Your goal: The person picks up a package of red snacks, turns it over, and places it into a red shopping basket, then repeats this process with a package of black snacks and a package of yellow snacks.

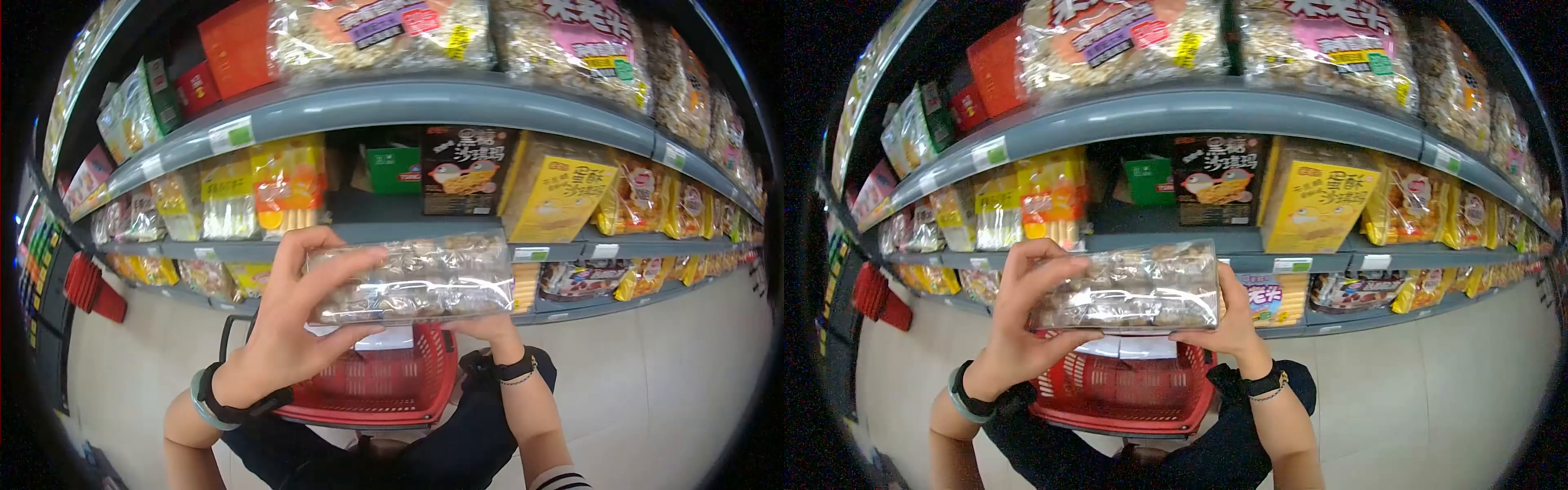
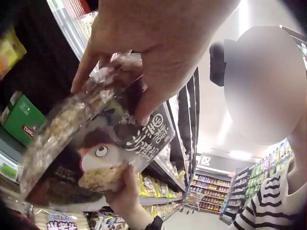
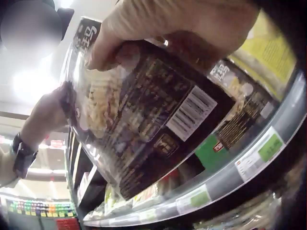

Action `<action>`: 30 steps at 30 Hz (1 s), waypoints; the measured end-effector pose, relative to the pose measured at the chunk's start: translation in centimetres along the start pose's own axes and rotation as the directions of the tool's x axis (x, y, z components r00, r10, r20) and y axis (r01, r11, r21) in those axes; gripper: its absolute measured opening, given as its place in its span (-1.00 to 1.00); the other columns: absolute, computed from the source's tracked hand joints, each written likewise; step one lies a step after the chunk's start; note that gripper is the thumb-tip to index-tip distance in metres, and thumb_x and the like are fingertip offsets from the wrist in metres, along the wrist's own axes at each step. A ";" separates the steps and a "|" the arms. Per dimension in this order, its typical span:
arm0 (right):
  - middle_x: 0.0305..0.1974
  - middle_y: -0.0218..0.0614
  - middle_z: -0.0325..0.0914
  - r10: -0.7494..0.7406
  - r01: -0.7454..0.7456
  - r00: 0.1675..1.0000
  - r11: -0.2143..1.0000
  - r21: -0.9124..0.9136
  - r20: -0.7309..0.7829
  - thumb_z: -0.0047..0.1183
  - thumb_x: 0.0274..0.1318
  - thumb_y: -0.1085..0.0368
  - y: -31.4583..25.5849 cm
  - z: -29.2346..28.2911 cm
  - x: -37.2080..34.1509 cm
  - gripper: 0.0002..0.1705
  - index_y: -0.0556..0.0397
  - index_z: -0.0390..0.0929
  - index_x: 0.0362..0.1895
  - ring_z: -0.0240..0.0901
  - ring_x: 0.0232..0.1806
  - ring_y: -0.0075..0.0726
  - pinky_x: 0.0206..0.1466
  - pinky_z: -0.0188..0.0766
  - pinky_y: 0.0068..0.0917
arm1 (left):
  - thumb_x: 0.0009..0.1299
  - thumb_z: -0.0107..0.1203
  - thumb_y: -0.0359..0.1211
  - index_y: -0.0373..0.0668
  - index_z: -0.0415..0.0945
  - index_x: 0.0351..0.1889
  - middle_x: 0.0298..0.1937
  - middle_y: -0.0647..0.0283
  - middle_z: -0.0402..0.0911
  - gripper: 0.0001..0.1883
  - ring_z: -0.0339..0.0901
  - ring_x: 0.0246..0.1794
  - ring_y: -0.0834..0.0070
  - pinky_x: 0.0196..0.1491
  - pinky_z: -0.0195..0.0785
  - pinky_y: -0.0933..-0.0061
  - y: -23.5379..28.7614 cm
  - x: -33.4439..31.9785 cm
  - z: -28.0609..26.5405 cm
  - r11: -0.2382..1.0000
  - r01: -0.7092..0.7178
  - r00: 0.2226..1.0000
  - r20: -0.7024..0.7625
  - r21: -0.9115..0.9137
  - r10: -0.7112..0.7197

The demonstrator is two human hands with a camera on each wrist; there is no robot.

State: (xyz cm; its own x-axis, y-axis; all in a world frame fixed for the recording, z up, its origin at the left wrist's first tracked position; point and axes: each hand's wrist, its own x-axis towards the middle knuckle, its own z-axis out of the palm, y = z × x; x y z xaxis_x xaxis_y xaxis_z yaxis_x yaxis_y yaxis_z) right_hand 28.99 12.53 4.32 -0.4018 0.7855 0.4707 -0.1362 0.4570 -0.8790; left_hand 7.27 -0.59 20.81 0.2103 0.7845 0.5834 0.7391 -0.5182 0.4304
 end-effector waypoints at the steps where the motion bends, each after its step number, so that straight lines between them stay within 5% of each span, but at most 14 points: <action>1: -0.01 -0.19 0.48 0.005 -0.003 0.998 0.999 -0.035 0.059 0.54 -0.48 0.06 0.3 0.3 -0.1 0.04 0.19 0.30 0.15 0.45 0.00 -0.26 0.09 0.33 -0.37 | -0.11 0.42 -0.49 -0.03 0.50 0.12 0.01 0.10 0.28 -0.29 0.34 0.02 0.18 0.04 0.29 0.33 0.0 -0.5 -0.4 1.000 0.015 1.000 -0.006 0.011 -0.015; 3: -0.03 -0.19 0.48 0.028 -0.028 0.996 1.000 -0.002 0.083 0.55 -0.52 0.06 1.3 1.2 -0.3 0.04 0.19 0.31 0.13 0.46 -0.01 -0.25 0.08 0.34 -0.37 | -0.13 0.42 -0.47 -0.01 0.54 0.11 0.06 0.10 0.27 -0.29 0.30 0.08 0.18 0.15 0.20 0.28 -0.1 -1.4 -1.1 0.990 -0.036 0.997 0.070 0.137 0.027; 7: -0.01 -0.14 0.47 -0.002 0.020 0.993 0.989 -0.146 0.122 0.56 -0.53 0.06 3.1 1.7 -0.9 0.10 0.21 0.26 0.17 0.46 0.01 -0.20 0.08 0.34 -0.34 | -0.06 0.36 -0.51 0.05 0.58 0.07 0.21 0.03 0.22 -0.37 0.25 0.21 0.10 0.24 0.16 0.20 -0.3 -2.3 -1.7 0.994 -0.045 0.993 0.110 0.099 0.034; 10: -0.02 -0.11 0.46 -0.160 0.170 0.984 0.973 -0.154 0.075 0.53 -0.45 0.10 3.9 2.0 -1.4 0.07 0.23 0.21 0.19 0.45 0.03 -0.22 0.03 0.39 -0.37 | -0.01 0.33 -0.53 0.06 0.53 0.11 0.32 -0.01 0.14 -0.36 0.21 0.29 0.07 0.27 0.15 0.16 -1.2 -2.5 -2.2 0.990 -0.107 0.986 0.135 0.094 0.094; 12: -0.02 -0.11 0.45 0.084 -0.090 0.996 0.966 0.242 0.036 0.46 -0.31 0.15 0.6 2.7 -1.1 -0.01 0.23 0.18 0.20 0.46 0.02 -0.24 -0.02 0.44 -0.43 | 0.02 0.33 -0.52 0.07 0.44 0.23 0.35 -0.01 0.12 -0.28 0.20 0.31 0.08 0.27 0.18 0.17 -2.1 -2.8 -1.5 0.977 -0.183 0.975 0.147 0.106 0.167; 14: -0.02 -0.13 0.44 0.110 -0.107 0.994 0.925 0.365 0.011 0.43 -0.25 0.16 -1.0 3.4 -0.9 -0.04 0.22 0.16 0.21 0.48 -0.01 -0.27 -0.04 0.47 -0.44 | 0.14 0.27 -0.52 0.03 0.05 0.44 0.41 -0.09 0.02 -0.10 0.20 0.32 0.04 0.20 0.29 0.10 -2.6 -3.7 0.0 0.940 0.065 0.983 -0.143 -0.334 -0.119; 15: -0.02 -0.15 0.43 0.139 -0.117 0.990 0.867 0.485 -0.010 0.40 -0.19 0.16 -1.3 3.6 -1.0 -0.08 0.22 0.15 0.21 0.49 -0.03 -0.30 -0.06 0.50 -0.46 | 0.14 0.27 -0.52 0.03 0.05 0.44 0.41 -0.09 0.02 -0.10 0.20 0.32 0.04 0.20 0.29 0.10 -2.8 -3.9 0.4 0.939 0.070 0.983 -0.139 -0.336 -0.123; 17: 0.00 -0.18 0.42 0.262 -0.266 0.962 0.837 0.478 0.076 0.29 -0.03 0.13 -0.2 3.5 -2.0 -0.20 0.20 0.17 0.20 0.51 -0.07 -0.30 -0.06 0.51 -0.43 | 0.18 0.28 -0.45 -0.02 -0.30 0.49 0.41 -0.12 0.00 0.05 0.27 0.28 0.13 0.13 0.36 0.09 -3.1 -4.5 1.4 0.775 0.295 0.924 -0.039 -0.559 -0.380; 19: 0.03 -0.20 0.43 0.485 -0.417 0.869 0.611 0.673 0.098 0.13 0.14 0.09 -1.6 4.5 -1.6 -0.35 0.18 0.22 0.19 0.50 -0.06 -0.34 -0.03 0.48 -0.41 | 0.29 0.18 -0.40 -0.02 -0.35 0.49 0.39 -0.12 0.07 -0.02 0.30 0.26 0.21 0.20 0.29 0.14 -4.2 -6.4 3.1 0.709 0.449 0.873 0.097 -0.543 -0.479; 21: -0.04 -0.11 0.54 0.525 -0.492 0.839 0.617 0.614 0.145 -0.13 0.27 -0.09 -1.6 4.7 -1.3 -0.40 0.20 0.37 0.10 0.55 -0.05 -0.27 0.01 0.49 -0.34 | 0.42 0.03 -0.30 -0.07 -0.26 0.49 0.35 -0.02 0.19 -0.20 0.31 0.25 0.28 0.28 0.18 0.27 -5.5 -7.9 5.5 0.358 0.526 0.774 0.260 -0.772 -0.577; 23: 0.09 -0.22 0.43 0.465 -0.532 0.839 0.592 0.605 0.282 -0.17 0.31 -0.10 -1.1 4.0 -0.9 -0.36 0.16 0.27 0.22 0.45 0.05 -0.41 0.10 0.39 -0.45 | 0.48 -0.11 -0.23 -0.16 -0.13 0.47 0.30 0.10 0.30 -0.34 0.33 0.23 0.39 0.33 0.07 0.39 -6.3 -8.9 7.4 0.233 0.509 0.701 0.241 -0.829 -0.672; 25: 0.13 -0.22 0.42 0.516 -0.605 0.777 0.453 0.655 0.360 -0.21 0.31 -0.15 -2.1 4.0 -1.0 -0.33 0.10 0.25 0.26 0.41 0.10 -0.39 0.14 0.37 -0.43 | 0.51 -0.18 -0.11 -0.21 0.17 0.34 0.22 0.19 0.41 -0.47 0.41 0.18 0.44 0.22 0.26 0.36 -6.0 -9.4 7.5 -0.158 0.507 0.549 0.459 -0.847 -0.699; 27: 0.16 -0.25 0.39 0.511 -0.594 0.791 0.513 0.620 0.335 -0.21 0.32 -0.15 -1.6 4.1 -1.3 -0.34 0.08 0.23 0.27 0.36 0.16 -0.40 0.19 0.32 -0.41 | 0.49 -0.16 -0.01 -0.17 0.28 0.26 0.21 0.18 0.44 -0.46 0.44 0.15 0.40 0.16 0.34 0.33 -5.7 -10.0 8.0 -0.273 0.494 0.430 0.505 -0.825 -0.749; 30: 0.34 -0.14 0.11 0.538 -0.616 0.781 0.582 0.531 0.316 -0.15 0.25 -0.23 0.3 4.2 -1.7 -0.13 0.12 0.00 0.40 0.08 0.36 -0.27 0.34 0.11 -0.34 | 0.44 -0.11 0.09 -0.14 0.31 0.25 0.20 0.17 0.45 -0.40 0.44 0.15 0.39 0.16 0.34 0.32 -5.0 -10.5 8.2 -0.296 0.459 0.408 0.495 -0.837 -0.767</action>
State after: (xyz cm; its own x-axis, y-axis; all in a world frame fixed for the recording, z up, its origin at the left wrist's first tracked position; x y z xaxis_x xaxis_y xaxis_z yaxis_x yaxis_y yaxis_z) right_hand 25.88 9.58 2.94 -0.6732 0.7281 -0.1294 -0.3132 -0.4392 -0.8420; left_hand 6.62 -3.48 6.91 -0.1640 0.8862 -0.4333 -0.6583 0.2288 0.7171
